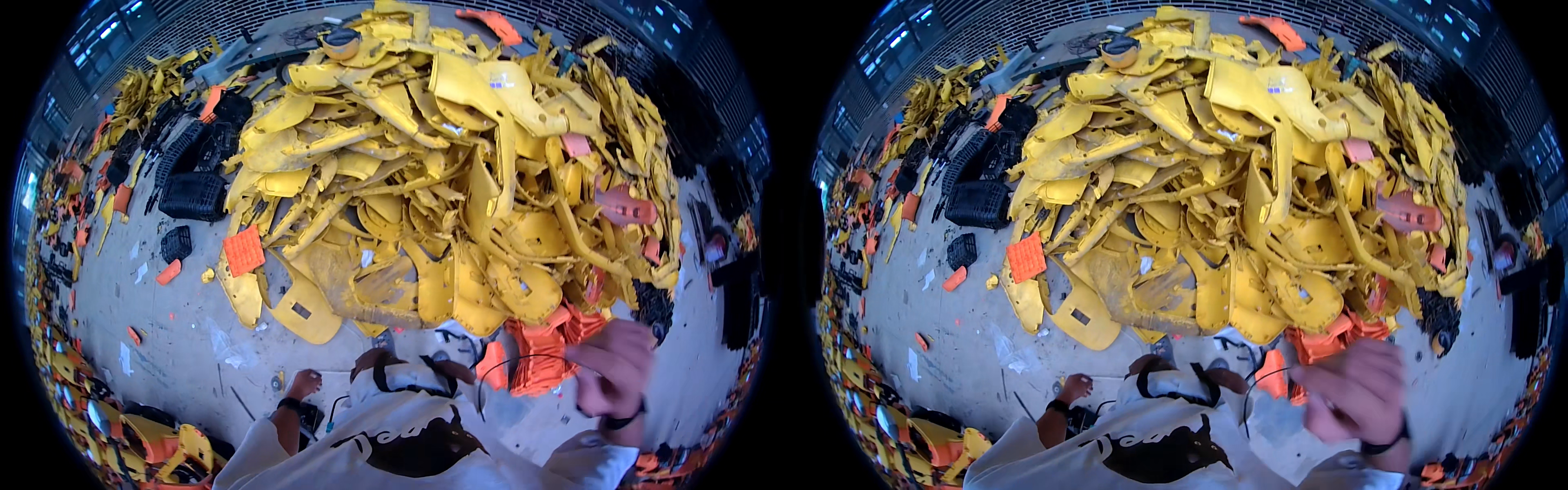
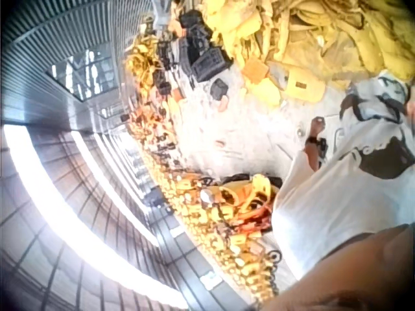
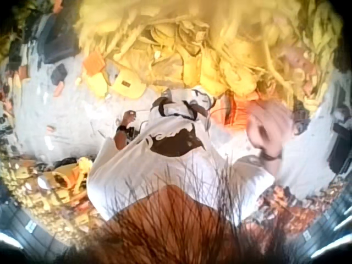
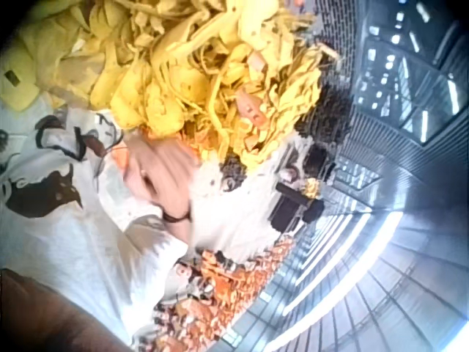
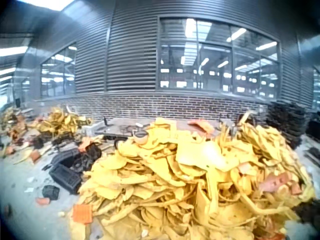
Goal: The person sits on the floor and uses a drill to join yellow and orange plastic scooter body panels together. They pick up various panels from a large pile and align them before drilling.
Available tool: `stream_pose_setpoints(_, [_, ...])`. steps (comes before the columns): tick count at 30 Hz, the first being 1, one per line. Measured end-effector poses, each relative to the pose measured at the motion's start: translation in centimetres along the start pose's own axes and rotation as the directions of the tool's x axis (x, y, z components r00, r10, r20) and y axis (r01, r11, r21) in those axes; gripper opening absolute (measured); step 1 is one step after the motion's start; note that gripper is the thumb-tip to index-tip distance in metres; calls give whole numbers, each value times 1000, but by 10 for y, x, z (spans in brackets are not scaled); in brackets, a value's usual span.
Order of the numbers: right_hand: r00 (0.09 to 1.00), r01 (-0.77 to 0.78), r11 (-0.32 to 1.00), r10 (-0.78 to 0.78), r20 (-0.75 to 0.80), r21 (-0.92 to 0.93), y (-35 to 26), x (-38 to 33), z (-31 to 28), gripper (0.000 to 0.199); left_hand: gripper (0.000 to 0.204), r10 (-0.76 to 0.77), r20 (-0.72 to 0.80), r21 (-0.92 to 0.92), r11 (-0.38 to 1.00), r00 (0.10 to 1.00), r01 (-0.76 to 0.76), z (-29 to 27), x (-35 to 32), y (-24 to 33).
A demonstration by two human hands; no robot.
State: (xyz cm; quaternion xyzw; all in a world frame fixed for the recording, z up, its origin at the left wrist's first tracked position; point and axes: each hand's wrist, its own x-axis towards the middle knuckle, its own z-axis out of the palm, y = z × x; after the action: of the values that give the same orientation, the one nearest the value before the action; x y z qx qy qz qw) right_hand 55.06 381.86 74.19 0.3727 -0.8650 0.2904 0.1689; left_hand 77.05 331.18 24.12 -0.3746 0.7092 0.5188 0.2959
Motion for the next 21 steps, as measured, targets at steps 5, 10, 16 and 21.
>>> stream_pose_setpoints(5, [799, -593, 754, 596, 87, 283, 95, -125, 71, 13, 16, -5, 5, 55, 998, 1000, 5, 54, -22, 10])
stream_pose_setpoints(10, [202, -830, -7, 928, 312, 558, 167, -330, 169, 23, 15, -32, 188, -264, 961, 982, 81, 84, -74, -24])
stream_pose_setpoints(16, [-125, -866, -326, 875, 468, 378, 160, -413, 236, 28, 11, 132, 81, 397, 905, 988, -153, 106, -101, 16])
stream_pose_setpoints(21, [-192, -909, -356, 820, 540, 218, 152, -430, 263, 28, 21, -99, 140, -32, 994, 985, 105, 85, -49, 16])
